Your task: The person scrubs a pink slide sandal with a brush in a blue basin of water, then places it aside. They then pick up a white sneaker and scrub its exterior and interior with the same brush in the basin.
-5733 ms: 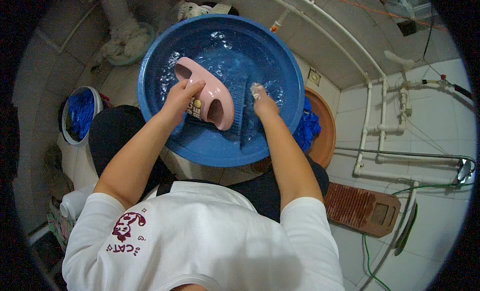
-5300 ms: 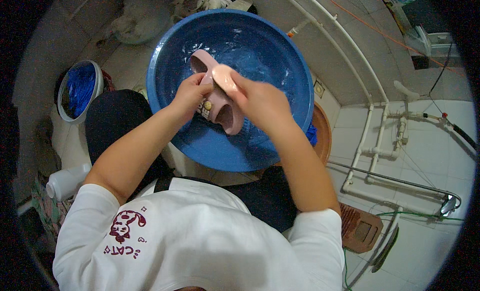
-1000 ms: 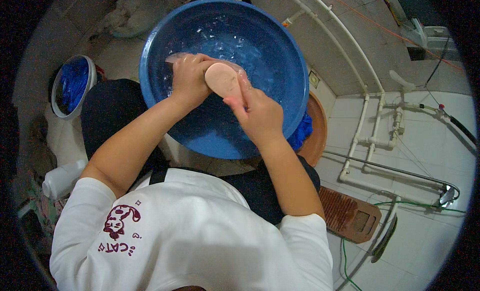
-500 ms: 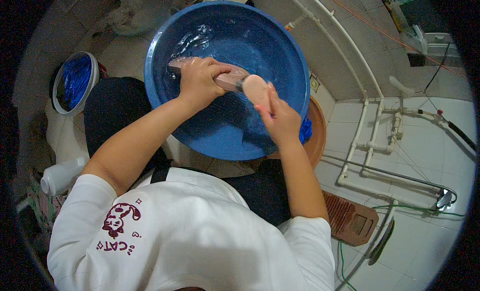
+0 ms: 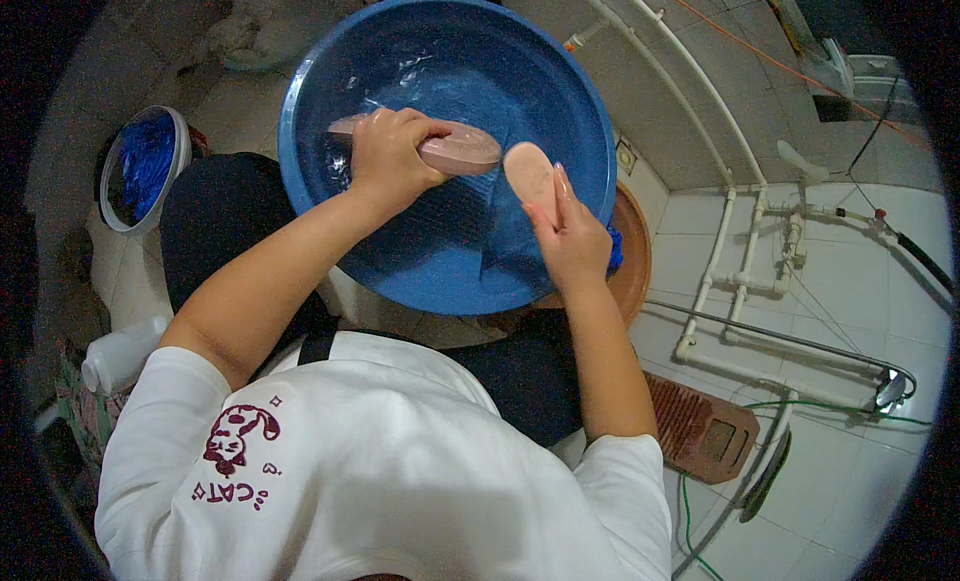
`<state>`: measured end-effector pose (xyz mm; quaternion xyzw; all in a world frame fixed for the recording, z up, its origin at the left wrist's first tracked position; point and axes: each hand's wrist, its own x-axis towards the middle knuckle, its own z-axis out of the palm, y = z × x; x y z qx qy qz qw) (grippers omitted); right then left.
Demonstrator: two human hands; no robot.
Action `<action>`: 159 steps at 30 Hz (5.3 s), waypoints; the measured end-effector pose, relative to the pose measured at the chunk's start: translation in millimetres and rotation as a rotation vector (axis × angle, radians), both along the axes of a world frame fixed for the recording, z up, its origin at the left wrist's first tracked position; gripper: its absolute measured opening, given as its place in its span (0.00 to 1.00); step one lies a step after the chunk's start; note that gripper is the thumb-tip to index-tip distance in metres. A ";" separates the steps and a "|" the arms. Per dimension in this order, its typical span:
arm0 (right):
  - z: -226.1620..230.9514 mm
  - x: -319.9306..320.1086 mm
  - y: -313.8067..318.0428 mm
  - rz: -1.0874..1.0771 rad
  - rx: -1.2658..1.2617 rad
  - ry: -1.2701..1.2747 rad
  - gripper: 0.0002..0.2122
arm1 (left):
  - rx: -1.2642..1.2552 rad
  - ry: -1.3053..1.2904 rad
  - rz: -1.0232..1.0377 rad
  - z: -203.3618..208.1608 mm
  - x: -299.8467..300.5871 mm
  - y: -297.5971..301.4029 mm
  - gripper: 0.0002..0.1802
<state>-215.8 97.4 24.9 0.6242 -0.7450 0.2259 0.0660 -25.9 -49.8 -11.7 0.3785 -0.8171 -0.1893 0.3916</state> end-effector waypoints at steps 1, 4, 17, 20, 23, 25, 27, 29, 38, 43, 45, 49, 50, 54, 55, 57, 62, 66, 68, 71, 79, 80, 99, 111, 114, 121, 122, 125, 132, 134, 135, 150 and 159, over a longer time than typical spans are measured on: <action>-1.8 7.5 -6.9 0.091 -0.146 -0.018 0.27 | 0.002 0.012 -0.006 0.9 -0.7 2.6 0.16; 22.0 64.3 -26.4 0.098 -0.011 -0.072 0.27 | 0.009 0.028 -0.007 2.9 1.7 3.4 0.16; 8.7 44.9 -35.1 -0.199 0.090 -1.302 0.28 | -0.013 0.016 -0.024 -5.2 0.3 4.6 0.17; 9.2 58.2 -51.8 -0.116 0.003 -1.230 0.34 | 0.012 0.014 -0.019 -3.6 0.2 4.0 0.16; 4.7 68.9 -60.1 -0.045 -0.049 -1.248 0.37 | -0.008 0.027 -0.024 -5.3 -1.9 7.3 0.16; 13.2 65.7 -59.9 -0.066 0.075 -1.271 0.38 | -0.015 0.001 -0.001 -3.7 -0.3 7.9 0.16; 17.6 60.9 -59.1 -0.074 0.151 -1.307 0.39 | -0.024 0.009 0.000 -4.3 0.1 8.3 0.16; 18.0 60.1 -59.1 -0.070 0.148 -1.332 0.39 | -0.032 0.019 0.001 -4.2 0.2 8.0 0.17; 19.0 68.3 -62.1 -0.077 0.116 -1.298 0.37 | -0.011 0.043 0.012 -0.8 0.5 9.3 0.18; 12.7 62.9 -62.0 -0.102 0.158 -1.211 0.38 | -0.041 0.045 0.018 -1.2 -0.9 11.9 0.18; 21.2 65.6 -62.9 -0.113 0.184 -1.241 0.38 | -0.024 0.042 0.006 -3.6 -0.4 9.8 0.18; 13.8 73.2 -60.7 -0.026 0.066 -1.309 0.38 | -0.007 0.024 0.028 0.6 1.5 12.3 0.18; 8.9 72.3 -60.2 0.007 0.030 -1.290 0.38 | -0.003 0.028 0.026 0.4 1.1 12.8 0.18; 12.9 70.5 -61.6 -0.016 0.036 -1.291 0.38 | 0.000 0.051 0.012 -1.5 1.5 10.3 0.18; 11.4 72.0 -61.0 -0.015 0.026 -1.305 0.37 | 0.003 0.058 0.008 -3.3 2.7 10.9 0.18; 10.3 74.2 -61.6 -0.025 0.029 -1.303 0.37 | 0.006 0.064 0.010 -5.5 1.8 9.6 0.18; 5.3 70.2 -60.1 -0.001 0.020 -1.190 0.35 | 0.011 0.061 0.026 -2.3 1.5 12.2 0.18; 1.8 76.6 -60.8 0.018 -0.034 -1.199 0.35 | -0.007 0.050 0.027 -2.2 3.5 14.1 0.19; 0.8 74.5 -63.0 0.043 -0.040 -1.205 0.34 | -0.005 0.046 0.025 -2.1 2.5 13.2 0.19; 3.1 71.4 -60.2 0.007 -0.005 -1.206 0.35 | 0.021 0.038 0.018 -3.2 1.8 12.3 0.19; -3.5 63.1 -59.4 -0.070 0.039 -1.182 0.26 | 0.023 0.071 0.045 -2.0 4.9 11.8 0.19; -3.5 57.8 -57.9 -0.141 0.061 -1.260 0.20 | 0.034 0.096 0.028 -2.4 5.0 10.5 0.20; -26.0 10.9 -78.2 -0.137 -0.049 -1.041 0.24 | 0.215 0.422 -0.012 15.5 12.7 -24.8 0.22; -40.3 -30.1 -67.9 -0.282 0.033 -0.255 0.26 | 0.442 0.472 -0.015 12.7 16.8 -26.8 0.18; -58.0 -40.1 -60.2 -0.410 0.136 -0.659 0.23 | 0.319 0.592 -0.117 13.1 21.2 -32.0 0.19; -113.3 -44.0 -64.3 -0.585 0.566 -1.343 0.15 | 0.619 0.845 -0.304 11.5 12.5 -19.1 0.20; -120.4 -47.1 -64.3 -0.623 0.516 -1.280 0.14 | 0.743 0.889 -0.308 13.0 12.5 -17.6 0.21; -109.2 -34.4 -65.3 -0.751 0.318 -1.119 0.12 | 0.289 0.531 -0.081 4.6 19.3 -25.2 0.23; -26.1 -0.5 -70.6 -0.020 -0.144 -1.106 0.24 | 0.270 0.132 -0.093 30.1 31.1 -7.3 0.27; 10.0 40.5 -75.9 0.216 -0.232 -1.139 0.27 | 0.289 0.198 -0.131 16.3 26.8 -12.0 0.29; 17.5 53.0 -74.5 0.223 -0.165 -0.910 0.27 | 0.351 0.199 -0.145 15.1 24.2 -11.5 0.29; -5.1 21.2 -73.4 0.007 0.190 -0.469 0.26 | 0.437 0.320 -0.277 -3.8 27.7 -7.0 0.23; 32.1 40.7 -56.0 0.265 0.228 -0.143 0.26 | 0.362 0.207 -0.290 -8.7 26.3 -10.2 0.21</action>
